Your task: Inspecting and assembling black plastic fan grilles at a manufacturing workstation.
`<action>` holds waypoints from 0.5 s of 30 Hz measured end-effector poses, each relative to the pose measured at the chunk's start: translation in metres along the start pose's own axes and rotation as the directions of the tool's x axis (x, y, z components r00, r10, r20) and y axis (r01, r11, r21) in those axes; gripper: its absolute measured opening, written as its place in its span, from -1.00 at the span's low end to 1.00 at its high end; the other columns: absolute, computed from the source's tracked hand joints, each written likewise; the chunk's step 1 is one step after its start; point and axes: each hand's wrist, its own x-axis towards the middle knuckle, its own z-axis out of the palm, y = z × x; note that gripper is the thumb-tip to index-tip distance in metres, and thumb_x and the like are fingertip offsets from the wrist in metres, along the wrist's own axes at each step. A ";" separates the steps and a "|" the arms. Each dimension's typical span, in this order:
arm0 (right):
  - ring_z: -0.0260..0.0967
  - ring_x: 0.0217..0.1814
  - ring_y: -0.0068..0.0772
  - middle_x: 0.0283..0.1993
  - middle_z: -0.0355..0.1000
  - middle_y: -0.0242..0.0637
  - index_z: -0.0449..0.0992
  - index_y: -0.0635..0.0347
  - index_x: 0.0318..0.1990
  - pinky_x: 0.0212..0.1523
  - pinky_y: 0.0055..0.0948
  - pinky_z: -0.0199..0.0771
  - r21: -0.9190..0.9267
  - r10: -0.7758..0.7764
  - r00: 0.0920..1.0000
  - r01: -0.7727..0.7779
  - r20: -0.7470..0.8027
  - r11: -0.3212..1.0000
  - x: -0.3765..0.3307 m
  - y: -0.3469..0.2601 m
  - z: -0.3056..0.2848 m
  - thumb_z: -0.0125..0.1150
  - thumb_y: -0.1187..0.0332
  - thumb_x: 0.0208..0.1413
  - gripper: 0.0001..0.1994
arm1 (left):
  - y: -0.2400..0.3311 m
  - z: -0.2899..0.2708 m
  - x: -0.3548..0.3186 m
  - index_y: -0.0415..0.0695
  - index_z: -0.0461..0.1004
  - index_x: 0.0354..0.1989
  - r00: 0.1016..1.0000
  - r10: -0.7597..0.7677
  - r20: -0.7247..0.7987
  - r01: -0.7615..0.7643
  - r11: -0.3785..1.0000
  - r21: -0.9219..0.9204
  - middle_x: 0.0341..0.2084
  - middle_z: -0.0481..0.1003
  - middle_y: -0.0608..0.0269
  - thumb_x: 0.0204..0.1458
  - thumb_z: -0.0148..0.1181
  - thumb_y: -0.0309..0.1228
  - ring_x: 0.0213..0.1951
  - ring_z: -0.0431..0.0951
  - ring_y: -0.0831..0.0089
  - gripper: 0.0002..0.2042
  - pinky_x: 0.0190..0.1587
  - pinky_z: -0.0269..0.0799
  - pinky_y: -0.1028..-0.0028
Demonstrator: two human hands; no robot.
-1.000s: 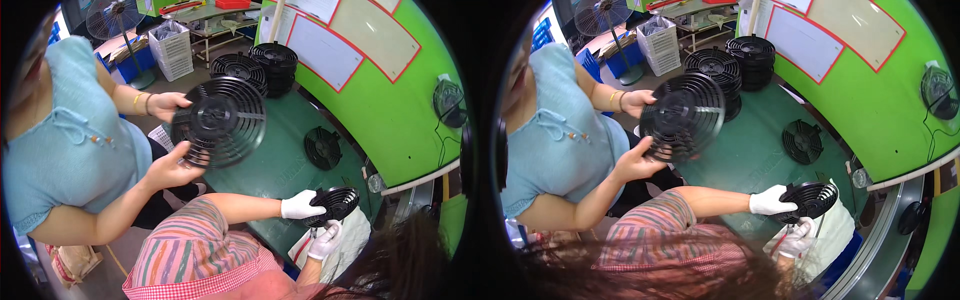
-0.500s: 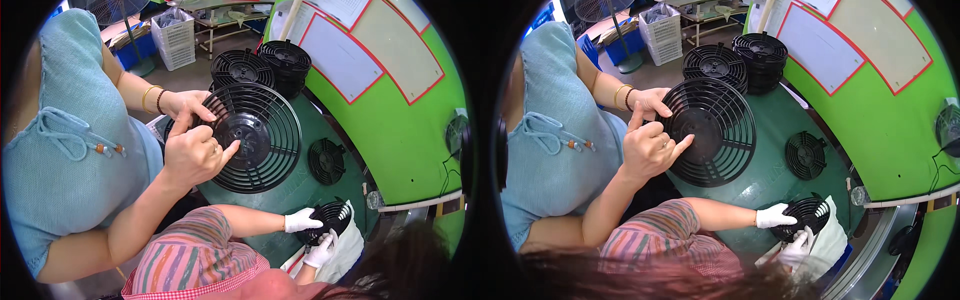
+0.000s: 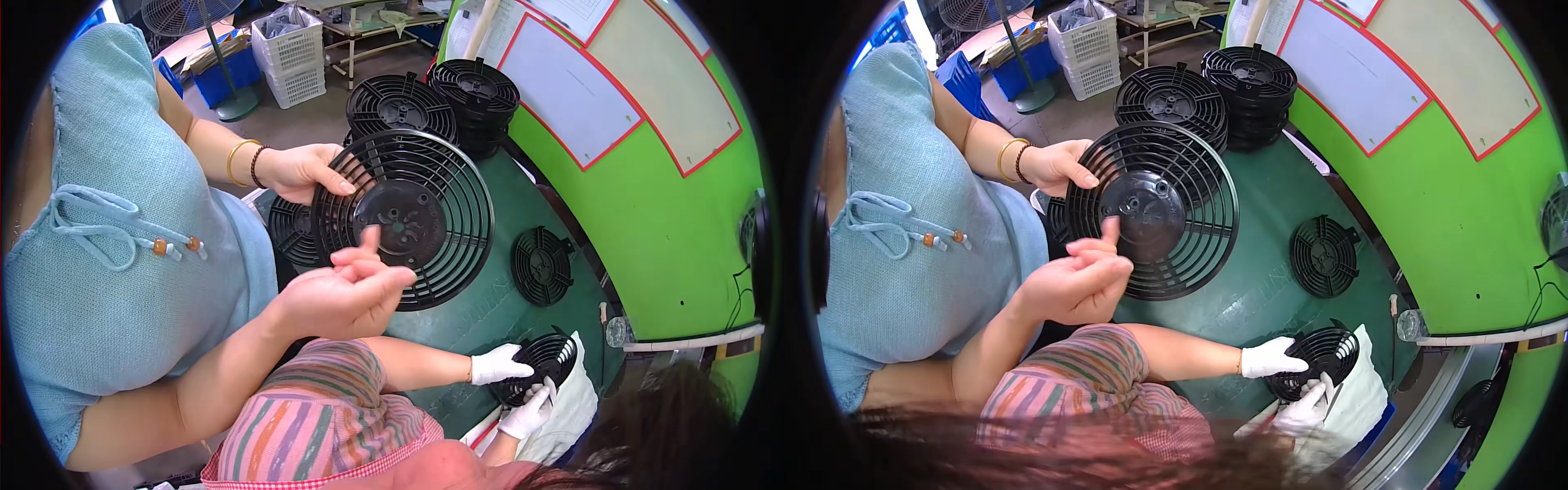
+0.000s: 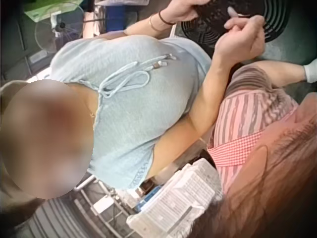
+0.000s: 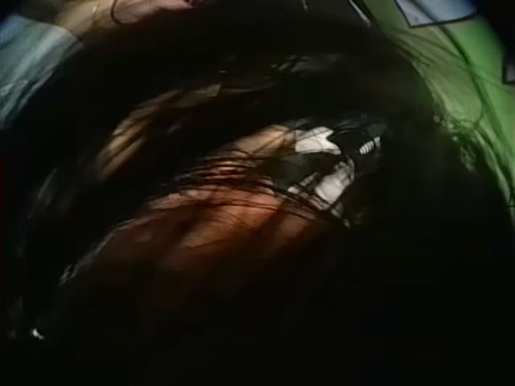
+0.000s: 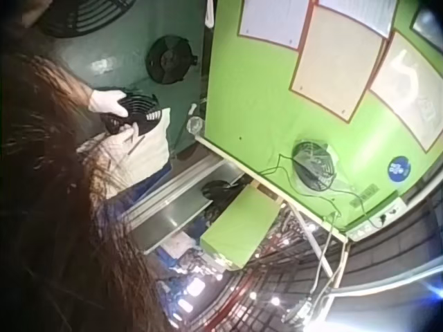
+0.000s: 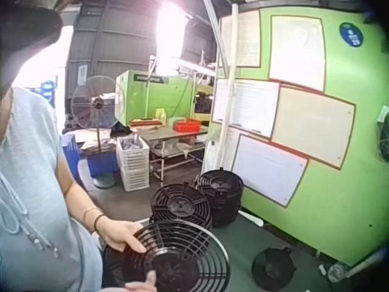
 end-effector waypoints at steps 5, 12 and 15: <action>0.20 -0.38 -0.69 -0.38 0.33 -0.50 0.48 0.30 0.05 -0.34 -0.62 0.25 0.013 0.027 1.000 -0.027 0.006 1.000 0.000 -0.001 -0.001 -0.07 0.23 0.34 -0.66 | 0.003 0.002 0.000 -0.32 0.48 -0.09 1.000 0.005 -0.022 -0.005 0.999 0.039 -0.27 0.57 0.23 -0.01 0.23 -0.36 -0.25 0.50 0.54 -0.66 -0.11 0.47 0.45; 0.18 -0.42 -0.73 -0.41 0.32 -0.53 0.47 0.30 0.06 -0.38 -0.67 0.20 0.090 0.053 0.999 -0.052 -0.011 0.995 -0.003 -0.001 0.001 -0.06 0.25 0.35 -0.67 | -0.010 -0.002 0.005 -0.31 0.48 -0.09 1.000 -0.007 -0.006 0.007 1.000 0.025 -0.28 0.57 0.24 0.00 0.24 -0.35 -0.25 0.49 0.54 -0.65 -0.12 0.47 0.45; 0.17 -0.43 -0.74 -0.42 0.32 -0.54 0.48 0.31 0.05 -0.39 -0.69 0.19 0.043 0.038 0.999 -0.036 -0.038 0.998 0.004 0.013 -0.003 -0.06 0.26 0.36 -0.68 | 0.002 0.002 0.002 -0.31 0.49 -0.08 1.000 0.007 0.031 -0.007 1.000 0.005 -0.28 0.56 0.25 0.00 0.23 -0.36 -0.25 0.49 0.55 -0.66 -0.10 0.46 0.46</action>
